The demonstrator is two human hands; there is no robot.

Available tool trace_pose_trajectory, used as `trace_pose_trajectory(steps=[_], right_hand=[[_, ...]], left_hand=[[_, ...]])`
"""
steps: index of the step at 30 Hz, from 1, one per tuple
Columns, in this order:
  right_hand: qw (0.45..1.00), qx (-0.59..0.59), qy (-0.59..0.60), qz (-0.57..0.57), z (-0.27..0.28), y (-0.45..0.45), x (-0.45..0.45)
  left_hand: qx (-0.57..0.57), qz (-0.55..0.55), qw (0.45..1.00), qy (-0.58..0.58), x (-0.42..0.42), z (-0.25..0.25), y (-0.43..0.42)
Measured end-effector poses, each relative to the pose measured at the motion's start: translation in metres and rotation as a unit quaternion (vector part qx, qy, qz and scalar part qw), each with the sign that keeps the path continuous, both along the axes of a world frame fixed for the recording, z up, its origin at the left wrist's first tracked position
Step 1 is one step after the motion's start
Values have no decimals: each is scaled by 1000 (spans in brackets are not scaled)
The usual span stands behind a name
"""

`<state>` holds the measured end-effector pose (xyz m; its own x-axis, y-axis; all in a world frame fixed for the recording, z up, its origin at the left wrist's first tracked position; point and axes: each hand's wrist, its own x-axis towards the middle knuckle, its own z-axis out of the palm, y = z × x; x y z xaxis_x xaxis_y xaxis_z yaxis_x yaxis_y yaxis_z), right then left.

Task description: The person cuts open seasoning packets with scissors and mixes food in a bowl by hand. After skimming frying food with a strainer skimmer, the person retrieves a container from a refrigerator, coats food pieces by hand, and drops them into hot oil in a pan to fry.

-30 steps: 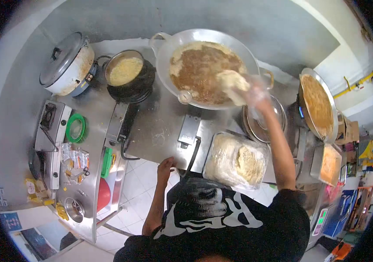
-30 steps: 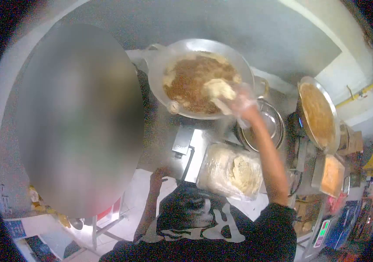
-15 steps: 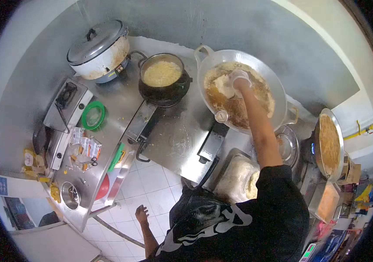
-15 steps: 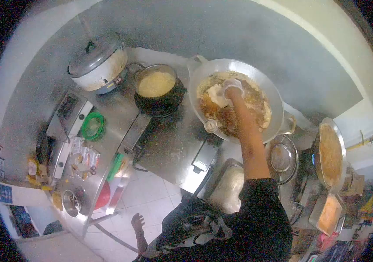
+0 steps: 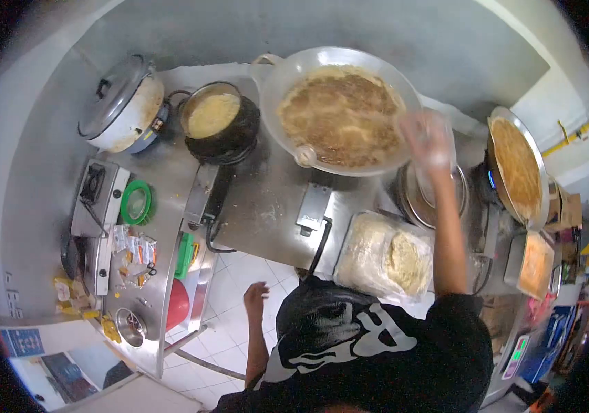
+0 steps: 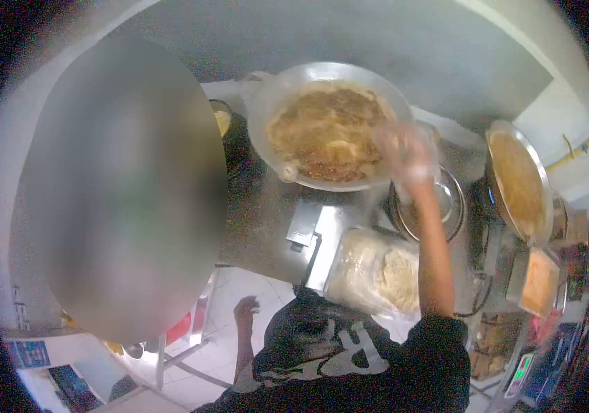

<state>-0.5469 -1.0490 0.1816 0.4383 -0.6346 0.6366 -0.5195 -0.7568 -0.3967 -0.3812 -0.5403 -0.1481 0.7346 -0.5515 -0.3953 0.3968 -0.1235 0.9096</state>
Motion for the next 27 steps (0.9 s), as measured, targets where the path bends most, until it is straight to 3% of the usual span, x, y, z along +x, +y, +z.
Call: trace_pose_trajectory(steps=[1,2,3,4,5,7,8,9,10,11,12,13,15,17,18,20,21,24,27], right_hand=[[998,51,33,-5,-12,31,-31],[977,208,-34,-39,-63,46,-70],[976,203,57,-55,-86,65,-103],[917,369,112,-99,-129,81,-139],[877,398,172,-207,-232,89,-194],[852,351,363,-136,-339,121,-264],[878,354,279,-158,-393,143,-277],[898,351,194,-184,-426,159,-286],[875,420,154,-184,-404,159,-270],[862,492,18,-123,-467,150,-274],[803,585,-58,-96,-429,148,-258],[730,666,-137,-63,-381,148,-231],[626,722,-293,35,-393,147,-231],[769,638,-34,-31,-362,141,-204],[812,572,102,-61,-349,138,-199],[786,602,88,-108,-368,129,-207],[773,616,81,-130,-379,126,-213],[823,554,115,-54,-342,112,-252],[921,317,194,-120,-357,138,-266]], left_hand=[[24,-53,998,-2,-3,8,-24],[47,-106,993,-4,-7,19,-51],[65,-156,986,-10,-15,39,-81],[84,-206,975,-14,-22,55,-109],[64,-274,958,-51,-27,52,-133],[115,-383,914,-75,-37,19,-170],[182,-421,886,-68,-46,4,-188],[208,-439,864,-133,-60,35,-209],[193,-446,862,-140,-72,45,-221],[179,-454,861,-146,-84,58,-232],[130,-447,880,-92,-92,48,-237],[136,-456,852,-219,-104,67,-243],[171,-485,822,-244,-107,68,-248],[227,-487,801,-266,-112,67,-251],[190,-469,831,-231,-113,49,-246],[113,-425,884,-159,-109,12,-238],[124,-417,874,-216,-111,8,-234],[129,-401,875,-240,-115,28,-233],[161,-399,858,-280,-110,2,-230]])
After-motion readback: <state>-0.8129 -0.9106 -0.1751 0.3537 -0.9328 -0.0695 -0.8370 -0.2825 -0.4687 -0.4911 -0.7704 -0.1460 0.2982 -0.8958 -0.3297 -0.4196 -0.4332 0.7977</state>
